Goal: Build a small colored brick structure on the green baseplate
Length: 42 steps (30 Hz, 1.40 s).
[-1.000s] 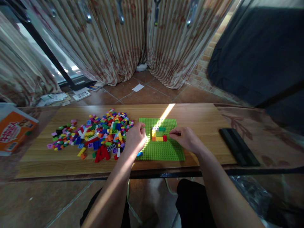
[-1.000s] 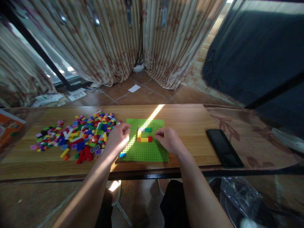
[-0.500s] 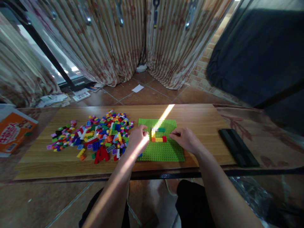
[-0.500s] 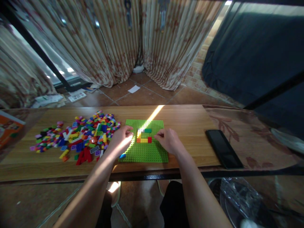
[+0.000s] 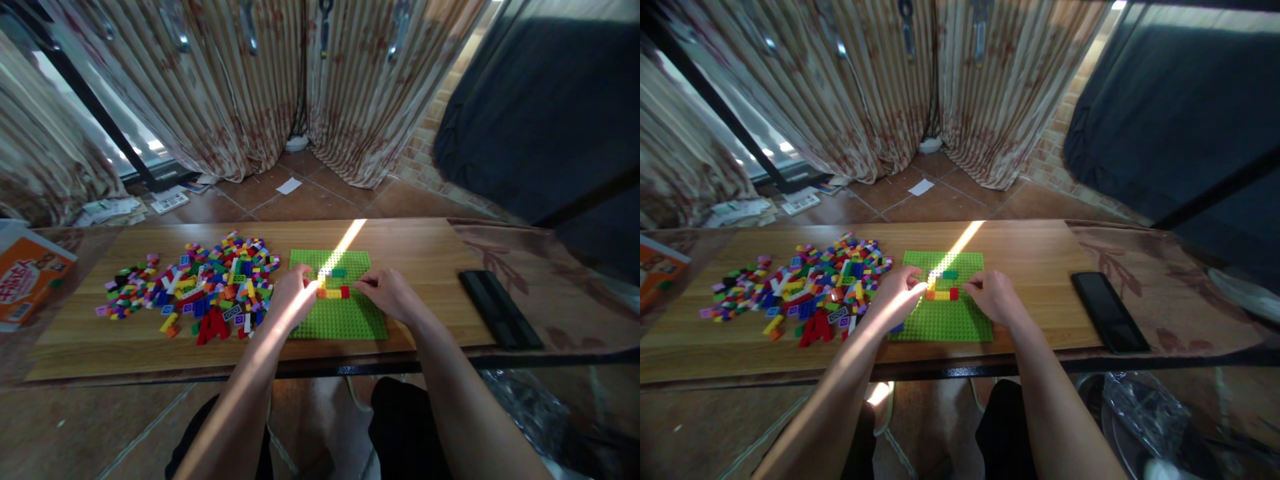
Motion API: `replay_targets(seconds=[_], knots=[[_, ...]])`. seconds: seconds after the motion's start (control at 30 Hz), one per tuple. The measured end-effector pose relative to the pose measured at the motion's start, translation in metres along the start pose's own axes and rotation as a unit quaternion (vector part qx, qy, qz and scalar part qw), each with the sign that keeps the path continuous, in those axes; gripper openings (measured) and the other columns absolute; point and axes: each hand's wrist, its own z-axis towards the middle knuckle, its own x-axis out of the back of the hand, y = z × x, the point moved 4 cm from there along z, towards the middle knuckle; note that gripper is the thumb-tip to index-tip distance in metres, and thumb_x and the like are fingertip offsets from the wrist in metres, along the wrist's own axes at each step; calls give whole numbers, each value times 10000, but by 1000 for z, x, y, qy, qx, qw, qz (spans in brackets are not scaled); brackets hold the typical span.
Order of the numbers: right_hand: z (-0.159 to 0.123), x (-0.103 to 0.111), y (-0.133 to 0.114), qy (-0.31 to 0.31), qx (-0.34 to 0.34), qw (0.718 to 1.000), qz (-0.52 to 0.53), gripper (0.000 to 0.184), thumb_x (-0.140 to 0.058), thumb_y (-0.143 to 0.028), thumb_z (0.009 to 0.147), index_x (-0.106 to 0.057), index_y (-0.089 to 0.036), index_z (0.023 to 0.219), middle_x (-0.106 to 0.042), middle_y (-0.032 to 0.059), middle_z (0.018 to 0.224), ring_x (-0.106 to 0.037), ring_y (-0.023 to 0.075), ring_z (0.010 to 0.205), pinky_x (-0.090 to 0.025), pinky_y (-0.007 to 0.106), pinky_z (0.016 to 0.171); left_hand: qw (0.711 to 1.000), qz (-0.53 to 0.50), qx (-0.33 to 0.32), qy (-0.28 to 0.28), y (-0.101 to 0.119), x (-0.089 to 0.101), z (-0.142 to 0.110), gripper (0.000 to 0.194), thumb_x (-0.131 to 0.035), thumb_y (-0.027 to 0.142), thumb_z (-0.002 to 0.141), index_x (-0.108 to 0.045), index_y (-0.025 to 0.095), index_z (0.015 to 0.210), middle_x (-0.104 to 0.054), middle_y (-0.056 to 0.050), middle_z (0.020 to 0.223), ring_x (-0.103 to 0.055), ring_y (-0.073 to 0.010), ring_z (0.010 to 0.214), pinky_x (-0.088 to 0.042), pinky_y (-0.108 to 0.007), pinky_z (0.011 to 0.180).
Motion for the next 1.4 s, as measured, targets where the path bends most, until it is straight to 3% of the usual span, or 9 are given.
replay_targets(seconds=[0.1, 0.27, 0.5, 1.17, 1.4], knots=[[0, -3, -4, -6, -5, 1000, -1, 270, -567, -341, 824, -739, -178, 694, -635, 11, 579, -478, 112, 510, -304, 254, 501, 1000, 20, 7, -6, 6, -4, -2, 363, -595, 312, 788, -578, 184, 1128, -689, -33, 827, -652, -194, 801, -471, -286, 719], [-1, -7, -10, -2, -11, 1000, 5, 243, -600, -364, 806, -753, -207, 701, -645, 6, 579, -505, 120, 526, -314, 255, 501, 997, 69, 16, 22, 18, -14, -7, 498, -670, 410, 738, -533, 202, 1170, -664, -81, 1014, -623, -243, 955, -464, -330, 818], [-1, -8, -10, 19, -32, 999, 17, 212, -654, -370, 764, -744, -198, 680, -670, 16, 608, -554, 138, 566, -325, 254, 496, 995, 86, 23, 36, 28, -20, -14, 521, -677, 406, 728, -506, 196, 1174, -571, -129, 1205, -570, -282, 1075, -462, -352, 862], [15, -11, 1, -20, -59, 997, 34, 246, -750, -414, 670, -736, -175, 616, -637, 14, 530, -479, 111, 485, -294, 248, 450, 995, 70, 67, 19, 29, -25, -9, 589, -686, 442, 701, -474, 235, 1210, -515, -109, 1265, -583, -275, 1048, -467, -356, 826], [12, -11, -2, -1, -43, 999, 25, 263, -738, -409, 686, -705, -172, 579, -632, 12, 535, -499, 116, 509, -300, 250, 465, 996, 82, 45, 6, 26, -26, -3, 647, -701, 484, 675, -454, 237, 1219, -497, -102, 1275, -593, -260, 1033, -476, -342, 809]])
